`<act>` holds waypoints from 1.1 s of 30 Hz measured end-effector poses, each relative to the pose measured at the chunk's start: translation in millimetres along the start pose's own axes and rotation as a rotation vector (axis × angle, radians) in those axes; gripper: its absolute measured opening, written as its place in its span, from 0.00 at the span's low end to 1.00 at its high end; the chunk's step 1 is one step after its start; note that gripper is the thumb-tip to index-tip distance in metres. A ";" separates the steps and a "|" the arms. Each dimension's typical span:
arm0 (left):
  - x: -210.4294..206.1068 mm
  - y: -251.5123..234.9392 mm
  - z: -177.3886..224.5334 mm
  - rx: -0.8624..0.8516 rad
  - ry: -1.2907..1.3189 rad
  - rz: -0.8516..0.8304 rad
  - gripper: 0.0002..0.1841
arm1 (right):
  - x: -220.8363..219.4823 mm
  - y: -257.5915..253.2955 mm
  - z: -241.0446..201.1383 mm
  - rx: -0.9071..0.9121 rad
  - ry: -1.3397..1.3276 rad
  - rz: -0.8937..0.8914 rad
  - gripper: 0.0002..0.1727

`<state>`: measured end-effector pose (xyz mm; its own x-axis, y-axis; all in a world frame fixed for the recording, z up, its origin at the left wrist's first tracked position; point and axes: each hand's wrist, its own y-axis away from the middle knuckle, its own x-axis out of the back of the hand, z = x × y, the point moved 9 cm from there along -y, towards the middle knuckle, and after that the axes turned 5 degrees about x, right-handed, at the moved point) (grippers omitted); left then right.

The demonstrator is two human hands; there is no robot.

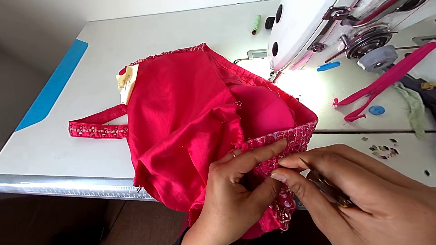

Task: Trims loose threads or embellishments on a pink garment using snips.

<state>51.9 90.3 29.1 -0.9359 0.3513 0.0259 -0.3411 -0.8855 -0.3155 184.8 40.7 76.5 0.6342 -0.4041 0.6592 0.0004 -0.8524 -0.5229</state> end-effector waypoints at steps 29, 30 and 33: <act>1.7 -2.2 -5.6 0.164 0.266 -0.061 0.21 | 2.2 29.3 14.6 0.235 0.221 0.303 0.08; 2.1 -2.1 -5.5 0.165 0.249 -0.048 0.21 | 11.8 30.6 29.5 0.146 0.239 0.281 0.09; 3.7 -1.9 -5.4 0.156 0.257 -0.038 0.22 | 40.7 40.2 84.8 -0.118 0.382 0.198 0.18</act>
<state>49.6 94.9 24.7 -0.8760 0.4330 -0.2125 -0.4034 -0.8992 -0.1693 276.2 18.1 36.5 0.2820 -0.6378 0.7167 -0.1945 -0.7695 -0.6083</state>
